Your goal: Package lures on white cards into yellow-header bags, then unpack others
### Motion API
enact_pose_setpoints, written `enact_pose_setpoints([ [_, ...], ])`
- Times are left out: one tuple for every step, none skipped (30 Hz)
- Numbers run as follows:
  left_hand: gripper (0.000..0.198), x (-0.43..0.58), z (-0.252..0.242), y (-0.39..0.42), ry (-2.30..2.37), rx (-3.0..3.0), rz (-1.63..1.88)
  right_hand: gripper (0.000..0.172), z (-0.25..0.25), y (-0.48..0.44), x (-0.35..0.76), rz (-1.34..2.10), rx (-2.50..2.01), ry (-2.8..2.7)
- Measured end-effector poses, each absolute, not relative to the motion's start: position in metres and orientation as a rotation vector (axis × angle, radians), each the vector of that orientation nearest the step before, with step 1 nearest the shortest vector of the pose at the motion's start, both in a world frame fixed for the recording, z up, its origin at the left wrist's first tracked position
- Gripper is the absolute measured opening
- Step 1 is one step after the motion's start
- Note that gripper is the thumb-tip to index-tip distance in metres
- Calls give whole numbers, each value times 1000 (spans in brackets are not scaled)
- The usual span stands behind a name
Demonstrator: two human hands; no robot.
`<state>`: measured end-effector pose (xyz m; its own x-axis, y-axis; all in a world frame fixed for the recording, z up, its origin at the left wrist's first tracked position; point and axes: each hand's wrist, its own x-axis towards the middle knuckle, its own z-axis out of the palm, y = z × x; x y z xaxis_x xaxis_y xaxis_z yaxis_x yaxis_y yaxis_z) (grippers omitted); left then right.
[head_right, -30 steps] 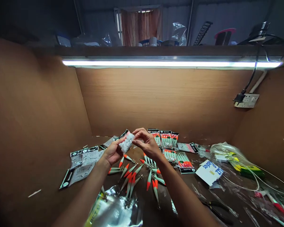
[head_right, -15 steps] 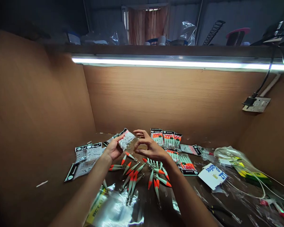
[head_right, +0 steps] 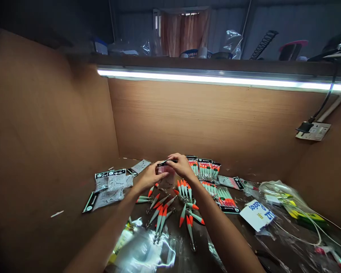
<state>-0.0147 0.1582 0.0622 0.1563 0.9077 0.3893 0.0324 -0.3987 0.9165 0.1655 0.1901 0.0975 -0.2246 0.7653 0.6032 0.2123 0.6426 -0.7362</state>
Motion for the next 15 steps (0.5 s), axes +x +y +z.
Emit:
enact_pose_setpoints([
  [64,-17,64,158,940,1677,1331,18,96,191,166,611,-808,-1716],
  [73,-19,67,158,970,1722,1327,20,96,191,167,594,-820,-1672],
  [80,-23,70,158,1010,1749,1339,21,95,191,168,576,-829,-1633],
  [85,-26,73,158,1054,1760,1361,22,95,190,168,558,-837,-1600],
  [88,-29,76,157,1092,1776,1374,22,96,189,167,542,-842,-1574],
  [89,-30,79,156,1114,1793,1380,22,97,188,166,533,-844,-1554],
  [90,-30,81,155,1119,1808,1379,22,99,188,164,529,-841,-1540],
  [90,-29,82,153,1108,1821,1377,23,101,188,162,527,-835,-1526],
  [89,-27,82,151,1086,1832,1378,25,103,188,160,528,-827,-1514],
  [88,-23,82,150,1061,1836,1389,26,105,189,158,533,-816,-1507],
  [87,-20,81,148,1040,1834,1411,27,107,189,156,545,-804,-1509],
  [84,-16,79,148,1034,1825,1439,28,108,189,155,561,-792,-1520],
  [77,-13,77,148,1056,1816,1464,28,108,189,154,579,-781,-1536],
  [65,-12,76,149,1110,1800,1487,29,107,188,153,600,-768,-1555],
  [50,-13,75,150,1184,1781,1507,30,107,188,155,626,-752,-1581],
])
